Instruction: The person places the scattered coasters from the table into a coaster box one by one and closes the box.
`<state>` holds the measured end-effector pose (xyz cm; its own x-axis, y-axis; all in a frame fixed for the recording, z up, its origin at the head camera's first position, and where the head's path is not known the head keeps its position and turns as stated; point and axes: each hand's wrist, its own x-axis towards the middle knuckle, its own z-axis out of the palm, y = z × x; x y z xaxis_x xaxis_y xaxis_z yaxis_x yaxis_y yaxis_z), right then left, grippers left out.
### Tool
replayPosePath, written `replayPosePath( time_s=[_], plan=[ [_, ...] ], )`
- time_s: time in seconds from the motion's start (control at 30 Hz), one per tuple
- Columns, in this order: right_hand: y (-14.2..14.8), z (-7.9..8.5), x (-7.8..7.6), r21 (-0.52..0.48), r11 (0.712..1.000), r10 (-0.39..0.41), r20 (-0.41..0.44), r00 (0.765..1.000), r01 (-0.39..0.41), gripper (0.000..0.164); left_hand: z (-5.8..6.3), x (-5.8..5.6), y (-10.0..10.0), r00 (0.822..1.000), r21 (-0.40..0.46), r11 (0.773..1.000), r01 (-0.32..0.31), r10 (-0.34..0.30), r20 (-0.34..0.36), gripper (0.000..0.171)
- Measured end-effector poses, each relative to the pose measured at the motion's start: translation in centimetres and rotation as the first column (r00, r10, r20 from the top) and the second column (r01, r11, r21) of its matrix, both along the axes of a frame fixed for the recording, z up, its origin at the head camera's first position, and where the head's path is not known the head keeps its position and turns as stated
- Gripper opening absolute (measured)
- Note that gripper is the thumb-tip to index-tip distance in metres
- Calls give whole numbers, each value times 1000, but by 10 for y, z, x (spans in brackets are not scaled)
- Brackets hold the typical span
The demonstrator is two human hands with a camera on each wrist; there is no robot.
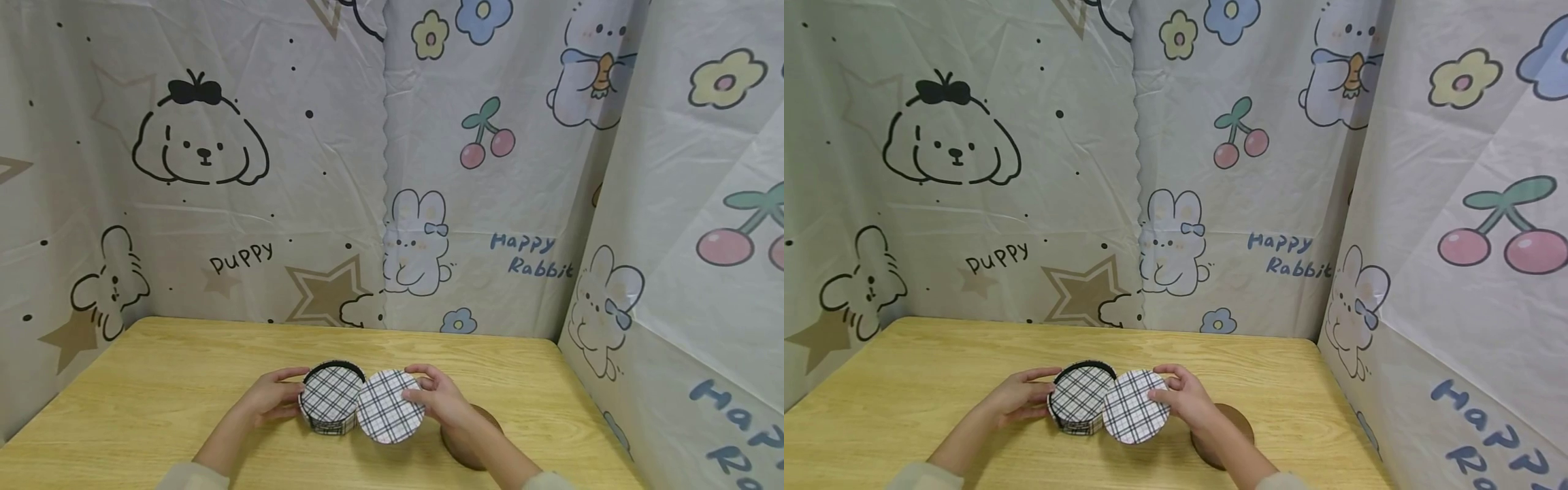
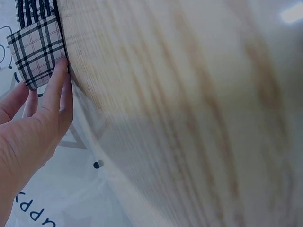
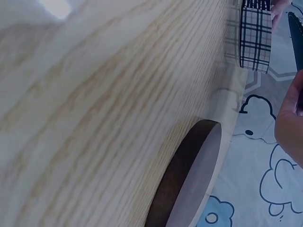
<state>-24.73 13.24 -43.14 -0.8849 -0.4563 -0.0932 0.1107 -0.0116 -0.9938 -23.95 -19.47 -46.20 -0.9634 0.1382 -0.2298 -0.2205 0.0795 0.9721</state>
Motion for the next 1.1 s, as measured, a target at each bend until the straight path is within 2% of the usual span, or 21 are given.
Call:
replayPosePath(
  time_s=[0.3, 0.83, 1.1],
  plan=[
    [-12, 0, -4, -15, 998, -64, -15, 998, 64, 57, 0, -1, 0, 1000, 1, 1000, -11, 11, -5, 51],
    [-35, -5, -7, -63, 994, -87, -1, 996, 87, 53, 1, 1, 0, 1000, -3, 1000, -1, 1, -11, 50],
    [-47, -10, -8, -73, 988, -137, -6, 991, 136, 53, 1, 2, 0, 1000, 5, 1000, 12, -12, -16, 51]
  ],
)
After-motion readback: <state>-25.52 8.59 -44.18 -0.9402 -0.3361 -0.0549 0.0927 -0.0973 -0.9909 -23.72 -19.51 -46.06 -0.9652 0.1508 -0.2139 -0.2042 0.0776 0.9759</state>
